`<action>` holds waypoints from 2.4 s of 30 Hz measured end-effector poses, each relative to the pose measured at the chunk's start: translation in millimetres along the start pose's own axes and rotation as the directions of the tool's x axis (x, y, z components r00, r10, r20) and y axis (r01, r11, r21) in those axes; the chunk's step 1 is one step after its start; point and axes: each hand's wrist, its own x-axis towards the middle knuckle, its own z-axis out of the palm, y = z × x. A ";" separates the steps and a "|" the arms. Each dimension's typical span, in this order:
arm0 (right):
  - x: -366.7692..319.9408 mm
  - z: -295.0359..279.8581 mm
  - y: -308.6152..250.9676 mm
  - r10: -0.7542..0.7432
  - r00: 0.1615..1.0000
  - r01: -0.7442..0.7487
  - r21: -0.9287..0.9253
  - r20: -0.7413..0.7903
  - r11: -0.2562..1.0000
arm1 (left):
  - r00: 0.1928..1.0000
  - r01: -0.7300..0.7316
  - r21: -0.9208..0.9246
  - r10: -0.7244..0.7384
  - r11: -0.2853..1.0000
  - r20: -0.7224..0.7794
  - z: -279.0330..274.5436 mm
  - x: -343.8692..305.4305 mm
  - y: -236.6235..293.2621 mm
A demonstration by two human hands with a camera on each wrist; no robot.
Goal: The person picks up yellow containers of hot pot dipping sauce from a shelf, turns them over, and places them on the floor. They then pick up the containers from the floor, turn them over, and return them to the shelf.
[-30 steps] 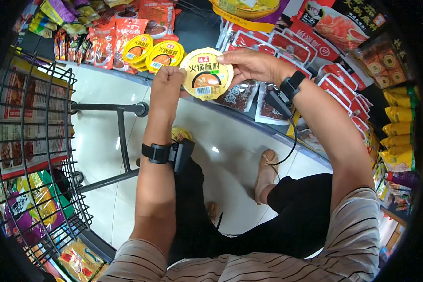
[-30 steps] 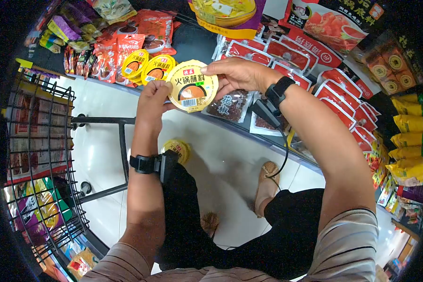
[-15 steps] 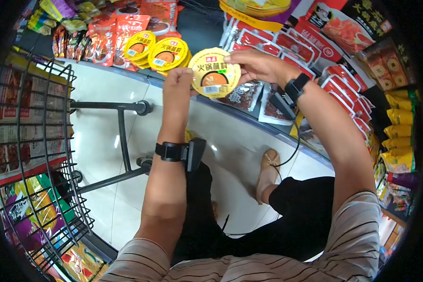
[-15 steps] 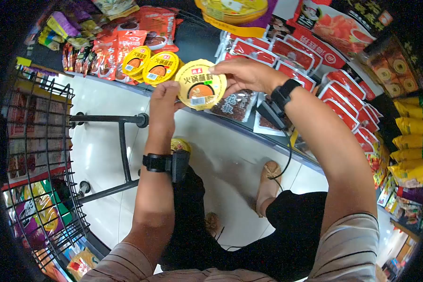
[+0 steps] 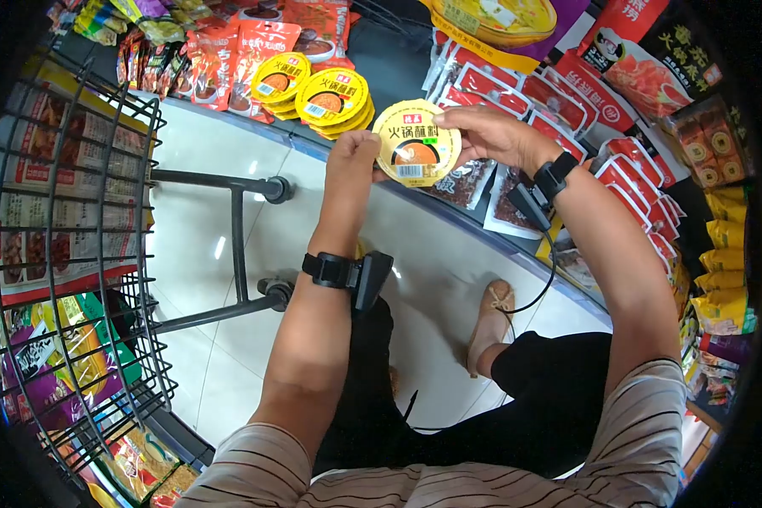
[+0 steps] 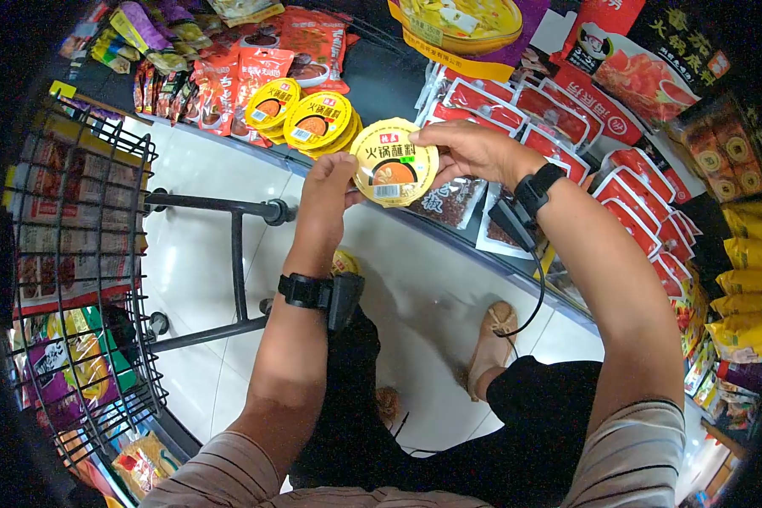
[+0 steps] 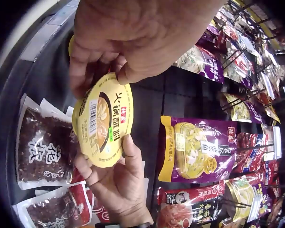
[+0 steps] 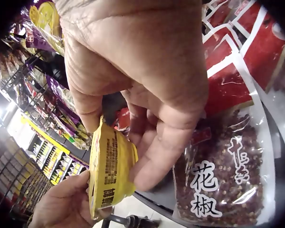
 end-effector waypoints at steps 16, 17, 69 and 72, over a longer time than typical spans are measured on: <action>4.5 -5.3 7.8 -0.018 1.000 0.018 0.016 -0.019 1.000 | 1.000 0.010 0.008 -0.010 1.000 0.025 3.7 -2.2 2.1; 5.5 -5.3 8.0 -0.016 1.000 0.016 0.019 -0.021 1.000 | 1.000 0.010 0.010 -0.011 1.000 0.026 3.8 -2.5 2.7; 6.2 14.5 3.4 -0.024 1.000 0.024 0.045 -0.009 0.999 | 0.999 0.037 0.010 -0.036 0.999 -0.019 -6.4 6.7 -9.5; 8.3 11.3 8.7 -0.028 1.000 0.028 0.021 0.003 0.999 | 1.000 -0.011 -0.044 0.011 0.999 -0.013 -6.8 2.8 -7.9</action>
